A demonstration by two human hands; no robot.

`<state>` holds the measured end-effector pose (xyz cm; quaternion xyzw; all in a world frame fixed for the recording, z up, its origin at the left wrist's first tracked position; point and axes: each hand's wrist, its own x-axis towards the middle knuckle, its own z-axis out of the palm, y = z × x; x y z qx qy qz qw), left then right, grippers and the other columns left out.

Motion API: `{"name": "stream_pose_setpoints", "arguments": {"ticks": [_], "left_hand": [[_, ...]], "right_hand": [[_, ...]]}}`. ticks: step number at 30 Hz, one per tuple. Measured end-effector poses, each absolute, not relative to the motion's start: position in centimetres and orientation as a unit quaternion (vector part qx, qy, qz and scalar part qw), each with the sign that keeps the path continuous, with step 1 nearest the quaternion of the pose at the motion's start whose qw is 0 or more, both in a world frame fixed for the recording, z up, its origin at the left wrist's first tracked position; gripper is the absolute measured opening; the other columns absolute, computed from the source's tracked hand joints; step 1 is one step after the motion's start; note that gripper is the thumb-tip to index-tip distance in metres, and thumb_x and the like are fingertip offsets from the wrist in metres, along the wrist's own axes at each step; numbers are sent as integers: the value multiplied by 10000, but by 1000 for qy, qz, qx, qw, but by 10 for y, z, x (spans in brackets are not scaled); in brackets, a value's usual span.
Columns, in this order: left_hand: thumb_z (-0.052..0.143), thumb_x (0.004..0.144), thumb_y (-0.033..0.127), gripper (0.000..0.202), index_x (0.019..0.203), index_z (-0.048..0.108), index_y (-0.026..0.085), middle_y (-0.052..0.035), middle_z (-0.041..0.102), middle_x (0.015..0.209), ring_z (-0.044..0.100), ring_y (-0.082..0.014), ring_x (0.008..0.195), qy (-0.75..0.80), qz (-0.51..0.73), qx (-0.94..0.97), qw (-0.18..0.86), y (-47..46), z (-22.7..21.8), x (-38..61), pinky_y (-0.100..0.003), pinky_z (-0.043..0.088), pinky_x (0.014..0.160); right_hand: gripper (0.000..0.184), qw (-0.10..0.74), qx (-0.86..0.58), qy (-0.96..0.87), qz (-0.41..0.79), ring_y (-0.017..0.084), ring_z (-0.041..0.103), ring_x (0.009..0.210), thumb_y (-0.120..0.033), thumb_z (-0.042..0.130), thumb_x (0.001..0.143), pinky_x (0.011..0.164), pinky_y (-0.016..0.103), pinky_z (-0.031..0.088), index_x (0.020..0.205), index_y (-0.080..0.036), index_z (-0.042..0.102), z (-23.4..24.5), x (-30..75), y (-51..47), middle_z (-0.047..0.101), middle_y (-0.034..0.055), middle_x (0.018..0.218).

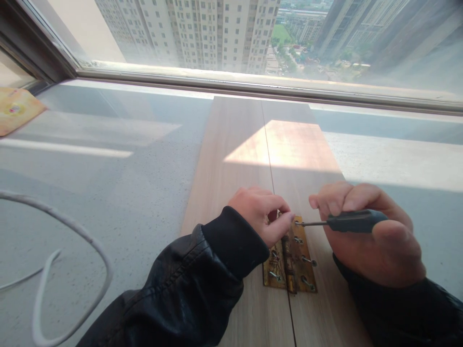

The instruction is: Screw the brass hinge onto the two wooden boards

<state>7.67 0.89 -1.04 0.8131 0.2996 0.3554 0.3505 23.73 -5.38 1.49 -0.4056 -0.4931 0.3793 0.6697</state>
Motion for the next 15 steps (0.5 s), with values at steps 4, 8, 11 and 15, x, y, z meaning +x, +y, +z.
{"name": "stream_pose_setpoints", "arguments": {"ticks": [4,8,11,15], "left_hand": [[624,786,255,179,651,707,174,11,629,549,528,-118,547,299,357,813,351,9,-11,77,-285,426,602],[643,774,258,164,647,706,177,16,624,539,517,-117,532,303,360,810,349,9,-12,78,-286,418,588],[641,777,253,160,651,705,179,15,626,544,519,-117,539,303,356,812,350,8,-12,77,-286,419,595],[636,782,250,165,652,701,174,12,625,547,520,-119,551,302,351,813,352,8,-11,76,-285,417,603]], "right_hand": [[249,649,-402,-534,363,183,456,689,-480,691,807,604,359,349,805,-234,725,15,241,-55,554,29,680],[349,626,-408,-537,392,169,448,676,-547,607,859,605,356,337,810,-219,717,16,243,-58,549,29,685],[401,612,-412,-529,419,164,431,658,-582,554,879,596,352,318,784,-219,694,16,242,-58,502,20,652],[465,586,-405,-530,460,173,436,643,-600,478,904,607,357,352,704,-221,659,19,239,-55,423,13,587]]}}
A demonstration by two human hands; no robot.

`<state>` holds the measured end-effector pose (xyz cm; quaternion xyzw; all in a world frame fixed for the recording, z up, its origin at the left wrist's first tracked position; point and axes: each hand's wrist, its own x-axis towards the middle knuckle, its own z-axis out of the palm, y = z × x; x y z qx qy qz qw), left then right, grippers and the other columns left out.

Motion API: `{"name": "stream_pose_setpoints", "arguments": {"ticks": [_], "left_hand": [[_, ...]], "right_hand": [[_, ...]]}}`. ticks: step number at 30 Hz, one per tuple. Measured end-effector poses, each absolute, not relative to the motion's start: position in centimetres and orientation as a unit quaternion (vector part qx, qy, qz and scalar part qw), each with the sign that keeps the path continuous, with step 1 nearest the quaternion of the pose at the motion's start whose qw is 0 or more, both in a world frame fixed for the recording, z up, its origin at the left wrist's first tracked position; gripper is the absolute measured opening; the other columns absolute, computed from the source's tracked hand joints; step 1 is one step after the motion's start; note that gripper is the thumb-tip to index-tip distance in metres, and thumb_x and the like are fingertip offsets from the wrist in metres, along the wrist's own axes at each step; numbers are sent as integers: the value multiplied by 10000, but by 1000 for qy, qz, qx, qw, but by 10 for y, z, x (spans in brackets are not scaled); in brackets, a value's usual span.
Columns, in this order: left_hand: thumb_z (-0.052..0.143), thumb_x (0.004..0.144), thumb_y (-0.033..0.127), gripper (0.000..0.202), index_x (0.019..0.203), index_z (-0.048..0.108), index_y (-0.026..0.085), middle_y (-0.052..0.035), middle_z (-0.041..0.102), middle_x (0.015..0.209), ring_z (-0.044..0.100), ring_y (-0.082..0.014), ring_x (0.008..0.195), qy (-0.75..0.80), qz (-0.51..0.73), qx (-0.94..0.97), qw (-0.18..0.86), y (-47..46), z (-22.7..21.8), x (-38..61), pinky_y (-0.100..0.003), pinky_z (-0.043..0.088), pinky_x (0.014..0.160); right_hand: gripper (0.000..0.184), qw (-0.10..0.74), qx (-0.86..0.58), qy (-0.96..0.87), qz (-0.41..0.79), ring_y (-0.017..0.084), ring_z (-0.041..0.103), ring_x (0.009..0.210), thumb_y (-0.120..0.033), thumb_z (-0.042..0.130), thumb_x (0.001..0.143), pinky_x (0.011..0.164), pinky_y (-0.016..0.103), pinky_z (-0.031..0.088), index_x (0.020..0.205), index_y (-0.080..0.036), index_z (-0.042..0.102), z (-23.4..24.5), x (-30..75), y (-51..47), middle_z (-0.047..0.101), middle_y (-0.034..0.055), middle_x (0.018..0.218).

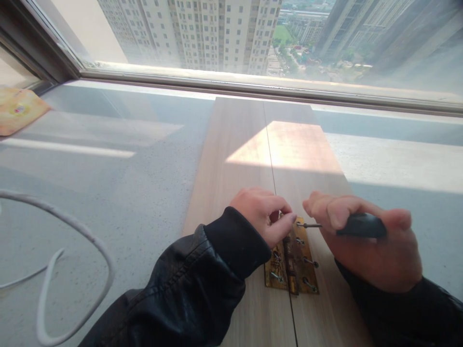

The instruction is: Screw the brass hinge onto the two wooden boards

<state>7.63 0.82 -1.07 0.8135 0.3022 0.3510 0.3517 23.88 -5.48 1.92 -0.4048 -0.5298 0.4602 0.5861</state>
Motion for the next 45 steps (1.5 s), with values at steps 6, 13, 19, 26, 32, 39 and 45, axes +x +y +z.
{"name": "stream_pose_setpoints", "arguments": {"ticks": [6,13,19,26,32,39,45], "left_hand": [[629,783,253,172,654,704,166,9,625,548,520,-120,554,299,343,816,357,9,-9,76,-284,416,602],[627,784,260,177,655,705,167,6,627,551,520,-123,555,302,344,814,358,8,-10,77,-290,422,608],[619,792,272,192,655,705,170,7,627,546,527,-123,551,296,347,815,357,8,-12,77,-288,419,601],[622,785,267,183,651,704,173,7,629,546,523,-123,548,298,349,814,356,8,-12,77,-289,414,598],[623,785,265,182,652,704,170,7,627,546,522,-122,547,299,346,813,360,8,-11,77,-289,416,594],[625,781,269,175,649,696,179,14,621,543,518,-122,553,302,353,810,359,8,-13,77,-290,411,599],[630,779,265,177,639,689,175,15,616,542,513,-121,554,303,350,811,358,8,-12,77,-289,404,597]], "right_hand": [[549,559,-414,-539,475,172,376,606,-695,415,876,575,349,352,613,-224,516,30,232,-57,367,1,551],[295,610,-395,-518,451,178,449,687,-529,657,791,612,341,356,784,-240,600,20,235,-59,491,3,671],[308,641,-405,-538,368,184,453,746,-533,644,833,661,366,366,791,-239,724,11,244,-55,520,24,716],[338,659,-401,-499,394,168,467,634,-573,731,742,565,352,332,853,-259,674,13,243,-53,588,-4,661],[363,631,-405,-491,443,160,455,633,-612,669,782,579,347,343,785,-248,678,15,247,-52,563,0,632],[442,592,-387,-503,497,161,420,613,-667,516,858,593,336,371,758,-268,678,18,249,-51,456,-11,552],[541,559,-411,-482,536,179,422,648,-774,482,792,594,333,378,684,-251,568,28,240,-56,408,-8,571]]}}
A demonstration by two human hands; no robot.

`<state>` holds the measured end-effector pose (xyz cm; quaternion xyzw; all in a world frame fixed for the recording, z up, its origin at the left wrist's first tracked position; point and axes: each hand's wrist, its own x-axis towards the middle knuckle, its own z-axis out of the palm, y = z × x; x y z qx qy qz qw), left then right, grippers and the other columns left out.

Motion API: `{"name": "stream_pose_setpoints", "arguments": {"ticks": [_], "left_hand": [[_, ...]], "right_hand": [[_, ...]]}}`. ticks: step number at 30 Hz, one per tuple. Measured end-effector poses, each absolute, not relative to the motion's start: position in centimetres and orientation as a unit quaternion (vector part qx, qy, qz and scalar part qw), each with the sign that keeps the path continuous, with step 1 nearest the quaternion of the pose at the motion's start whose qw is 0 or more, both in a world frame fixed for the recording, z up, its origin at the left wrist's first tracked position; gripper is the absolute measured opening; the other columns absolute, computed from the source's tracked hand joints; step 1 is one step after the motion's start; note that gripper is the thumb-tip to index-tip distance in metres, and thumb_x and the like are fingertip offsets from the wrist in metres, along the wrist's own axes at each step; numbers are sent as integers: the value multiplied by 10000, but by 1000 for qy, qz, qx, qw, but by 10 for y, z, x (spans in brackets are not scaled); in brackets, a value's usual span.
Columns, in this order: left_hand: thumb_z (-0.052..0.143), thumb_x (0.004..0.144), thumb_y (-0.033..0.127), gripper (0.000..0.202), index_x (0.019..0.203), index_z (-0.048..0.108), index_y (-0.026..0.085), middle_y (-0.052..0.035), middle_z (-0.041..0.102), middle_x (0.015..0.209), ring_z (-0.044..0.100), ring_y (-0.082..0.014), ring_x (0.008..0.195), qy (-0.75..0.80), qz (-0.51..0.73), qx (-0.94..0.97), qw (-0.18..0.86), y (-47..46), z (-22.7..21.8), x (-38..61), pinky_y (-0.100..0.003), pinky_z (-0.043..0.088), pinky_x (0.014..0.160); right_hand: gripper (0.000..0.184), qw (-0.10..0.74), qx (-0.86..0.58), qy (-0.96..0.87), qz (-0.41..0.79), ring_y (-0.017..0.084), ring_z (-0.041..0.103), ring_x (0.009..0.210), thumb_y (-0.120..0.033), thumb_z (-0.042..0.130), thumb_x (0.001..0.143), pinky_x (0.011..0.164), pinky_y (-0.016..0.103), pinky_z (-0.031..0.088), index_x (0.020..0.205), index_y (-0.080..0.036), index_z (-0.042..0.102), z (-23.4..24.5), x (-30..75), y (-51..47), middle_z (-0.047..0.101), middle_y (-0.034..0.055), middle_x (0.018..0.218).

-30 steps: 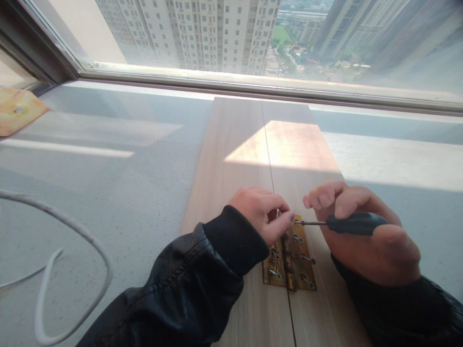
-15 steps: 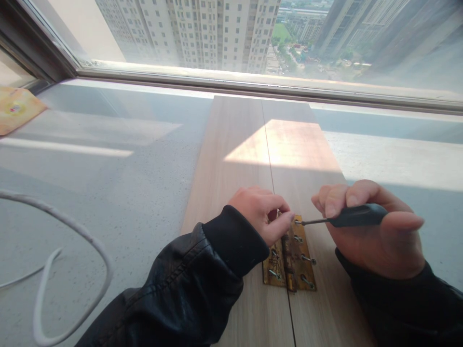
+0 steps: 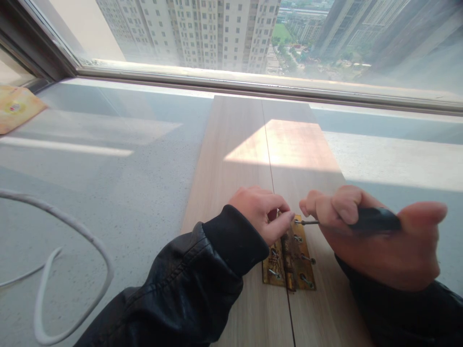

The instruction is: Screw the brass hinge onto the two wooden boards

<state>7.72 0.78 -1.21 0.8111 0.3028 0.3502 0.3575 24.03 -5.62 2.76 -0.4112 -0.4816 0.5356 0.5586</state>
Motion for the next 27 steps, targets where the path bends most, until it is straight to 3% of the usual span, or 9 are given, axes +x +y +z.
{"name": "stream_pose_setpoints", "arguments": {"ticks": [6,9,13,20,27], "left_hand": [[626,787,269,180,649,691,173,14,614,545,522,-120,555,302,342,814,360,8,-12,77,-284,415,603],[630,782,279,176,653,695,179,13,620,547,519,-125,552,306,340,814,359,8,-13,77,-293,416,602],[626,787,279,171,667,703,186,14,628,557,525,-126,559,304,333,817,361,9,-13,77,-297,416,609],[635,787,278,175,661,700,176,11,623,553,520,-123,556,301,337,815,362,9,-13,77,-289,408,606],[630,788,271,168,666,700,180,14,623,555,521,-123,557,300,333,817,362,8,-12,76,-289,406,604]], "right_hand": [[291,601,-384,-499,492,172,438,659,-538,657,805,631,337,359,812,-259,576,14,242,-57,461,-14,626],[344,634,-377,-514,438,180,460,745,-581,633,818,702,360,371,758,-243,652,3,245,-55,502,22,780],[402,611,-394,-572,380,205,473,789,-598,514,887,738,394,360,908,-272,747,-2,247,-55,496,43,840],[503,598,-409,-582,369,208,471,767,-653,430,898,742,394,343,847,-263,745,2,244,-57,520,49,823],[525,555,-412,-621,369,227,484,856,-634,398,916,774,409,344,1020,-258,749,4,247,-64,537,62,902]]}}
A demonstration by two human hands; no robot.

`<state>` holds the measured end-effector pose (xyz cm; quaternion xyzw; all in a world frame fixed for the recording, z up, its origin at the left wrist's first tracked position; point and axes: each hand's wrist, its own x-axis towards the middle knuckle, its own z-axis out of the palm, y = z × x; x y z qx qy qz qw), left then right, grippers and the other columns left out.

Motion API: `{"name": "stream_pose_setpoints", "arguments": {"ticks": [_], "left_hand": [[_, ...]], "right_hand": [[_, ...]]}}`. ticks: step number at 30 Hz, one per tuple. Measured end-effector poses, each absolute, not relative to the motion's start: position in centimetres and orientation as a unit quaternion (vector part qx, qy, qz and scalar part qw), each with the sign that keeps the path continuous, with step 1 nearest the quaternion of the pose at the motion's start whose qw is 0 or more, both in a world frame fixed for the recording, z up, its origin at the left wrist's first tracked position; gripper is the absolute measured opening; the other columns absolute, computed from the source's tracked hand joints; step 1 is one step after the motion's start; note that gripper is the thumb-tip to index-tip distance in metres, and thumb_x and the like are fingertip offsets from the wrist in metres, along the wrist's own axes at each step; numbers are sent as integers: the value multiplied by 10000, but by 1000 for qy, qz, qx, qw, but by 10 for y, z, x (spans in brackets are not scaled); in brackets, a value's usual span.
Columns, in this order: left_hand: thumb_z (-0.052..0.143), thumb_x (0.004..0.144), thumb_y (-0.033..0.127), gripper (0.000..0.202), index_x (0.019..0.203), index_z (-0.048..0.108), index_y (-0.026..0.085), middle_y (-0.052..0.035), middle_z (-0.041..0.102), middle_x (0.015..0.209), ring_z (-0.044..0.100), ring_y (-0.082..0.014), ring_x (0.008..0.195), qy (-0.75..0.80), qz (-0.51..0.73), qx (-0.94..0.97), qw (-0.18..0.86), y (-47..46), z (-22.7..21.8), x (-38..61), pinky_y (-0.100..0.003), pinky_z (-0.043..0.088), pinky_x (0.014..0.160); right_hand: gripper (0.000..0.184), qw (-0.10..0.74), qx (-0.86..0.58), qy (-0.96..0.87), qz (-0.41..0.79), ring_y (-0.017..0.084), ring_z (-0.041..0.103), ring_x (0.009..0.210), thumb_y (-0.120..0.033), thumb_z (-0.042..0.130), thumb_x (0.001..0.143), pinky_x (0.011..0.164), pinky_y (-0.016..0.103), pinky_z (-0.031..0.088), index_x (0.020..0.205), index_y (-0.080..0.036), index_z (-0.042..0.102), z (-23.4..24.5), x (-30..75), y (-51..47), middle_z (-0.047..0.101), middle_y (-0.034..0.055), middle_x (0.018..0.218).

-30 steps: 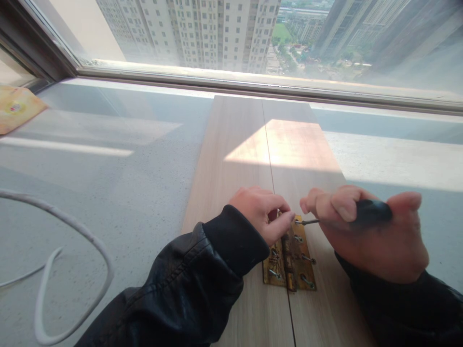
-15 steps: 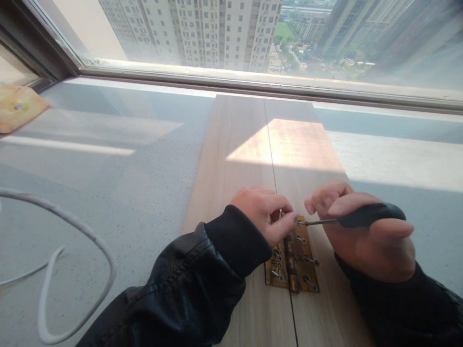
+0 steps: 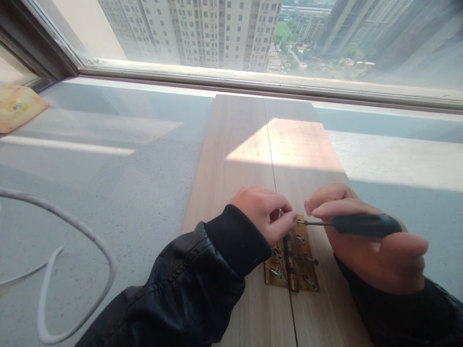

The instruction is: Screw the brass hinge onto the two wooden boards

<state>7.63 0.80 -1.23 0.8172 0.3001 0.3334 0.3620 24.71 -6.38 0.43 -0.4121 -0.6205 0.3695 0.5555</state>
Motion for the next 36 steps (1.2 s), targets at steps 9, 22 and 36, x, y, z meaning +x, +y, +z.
{"name": "stream_pose_setpoints", "arguments": {"ticks": [9,22,36], "left_hand": [[653,782,272,159,658,693,181,17,620,556,534,-127,559,306,321,822,358,9,-12,77,-302,428,610],[633,788,270,168,660,694,179,14,626,561,531,-121,560,305,324,818,365,8,-12,76,-288,425,607],[622,779,265,197,625,684,158,3,615,546,523,-120,557,310,341,810,363,8,-9,75,-288,417,606]], "right_hand": [[259,636,-420,-560,326,219,487,710,-524,700,783,699,413,381,869,-280,702,12,238,-59,568,32,721],[469,543,-375,-619,426,197,459,711,-641,440,906,724,415,403,833,-245,682,11,253,-56,519,28,691],[489,502,-394,-581,504,190,460,610,-754,489,800,533,352,369,796,-277,596,29,242,-58,455,2,577]]}}
